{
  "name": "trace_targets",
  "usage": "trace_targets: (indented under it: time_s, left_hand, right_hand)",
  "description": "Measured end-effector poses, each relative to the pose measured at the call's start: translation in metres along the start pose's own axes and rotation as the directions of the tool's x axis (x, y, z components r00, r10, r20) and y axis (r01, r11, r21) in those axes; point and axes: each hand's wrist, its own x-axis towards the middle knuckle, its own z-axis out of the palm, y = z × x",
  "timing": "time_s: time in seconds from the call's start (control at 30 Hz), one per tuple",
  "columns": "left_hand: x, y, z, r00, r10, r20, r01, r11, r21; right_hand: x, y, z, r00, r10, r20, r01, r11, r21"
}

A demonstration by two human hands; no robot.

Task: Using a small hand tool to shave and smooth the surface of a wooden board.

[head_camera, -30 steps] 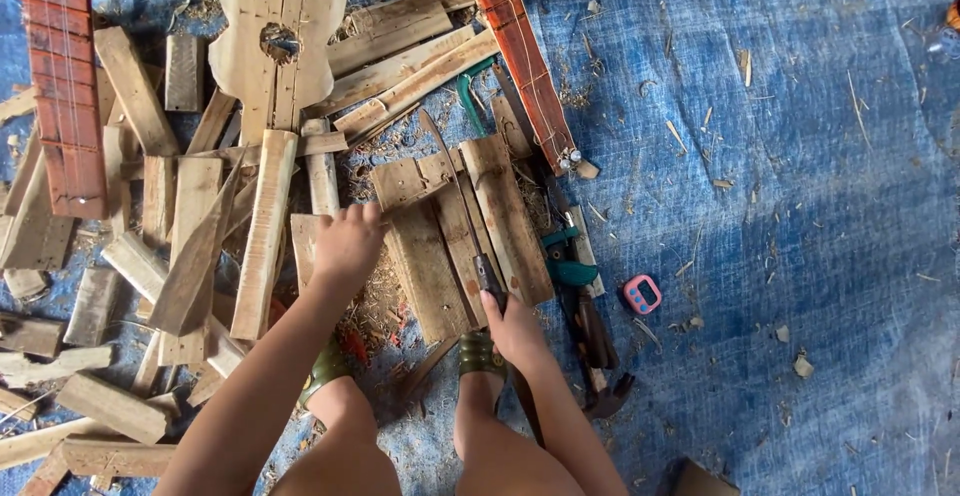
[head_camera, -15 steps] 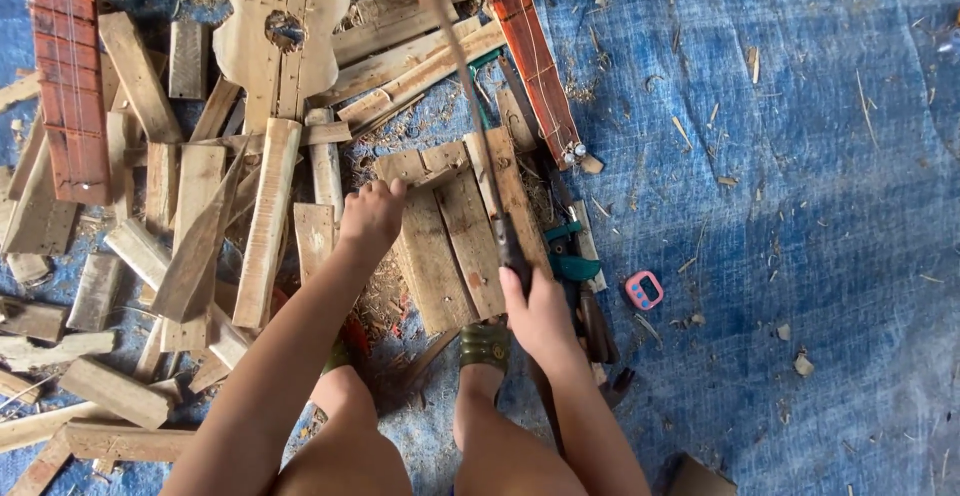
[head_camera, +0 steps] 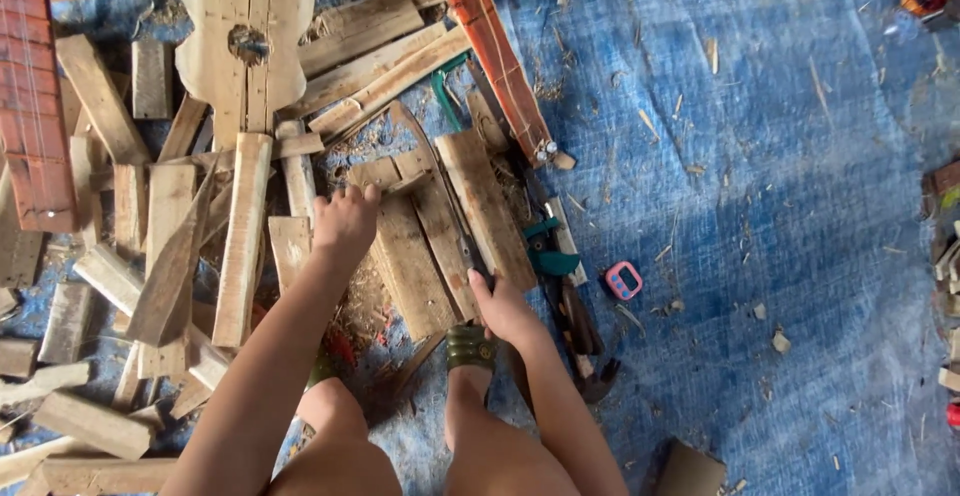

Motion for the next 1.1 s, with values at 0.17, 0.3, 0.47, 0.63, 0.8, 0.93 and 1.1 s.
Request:
trace_targets:
  time_s: [0.17,0.3,0.47,0.63,0.8,0.93,1.1]
  left_hand:
    - [-0.003,0.001,-0.003,0.998,0.008,-0.066,-0.006,0.999,0.035]
    - [0.002,0.002,-0.009,0.997,-0.018,-0.076,0.022,0.999,0.048]
    - [0.002,0.001,-0.012,0.986,-0.051,0.16,0.052,0.999,0.003]
    - [-0.002,-0.004,-0.008,0.993,-0.033,0.115,0.032,0.999,0.004]
    - [0.007,-0.009,-0.024,0.985,0.05,-0.166,-0.043,0.998,0.043]
    - [0.008,-0.008,-0.021,0.984,0.063,-0.17,-0.057,0.997,0.043]
    - [0.005,-0.008,-0.02,0.998,0.005,-0.068,-0.002,0.999,0.046]
  right_hand:
    - [0.002,0.011,0.003,0.999,-0.026,0.025,0.021,0.987,0.16]
    - [-0.014,-0.012,-0.008,0.991,-0.09,-0.096,0.101,0.989,0.11]
    - [-0.064,-0.057,-0.027,0.924,-0.221,-0.31,0.206,0.975,-0.081]
    - [-0.011,-0.018,-0.005,0.982,-0.112,-0.155,0.11,0.994,-0.022]
    - [-0.006,-0.022,-0.006,0.999,0.007,-0.033,-0.01,0.995,-0.102]
    - [0.001,-0.006,-0.001,1.0,0.005,0.016,-0.005,1.0,-0.024]
    - [-0.027,-0.031,-0.009,0.991,-0.037,-0.128,0.016,0.987,-0.158]
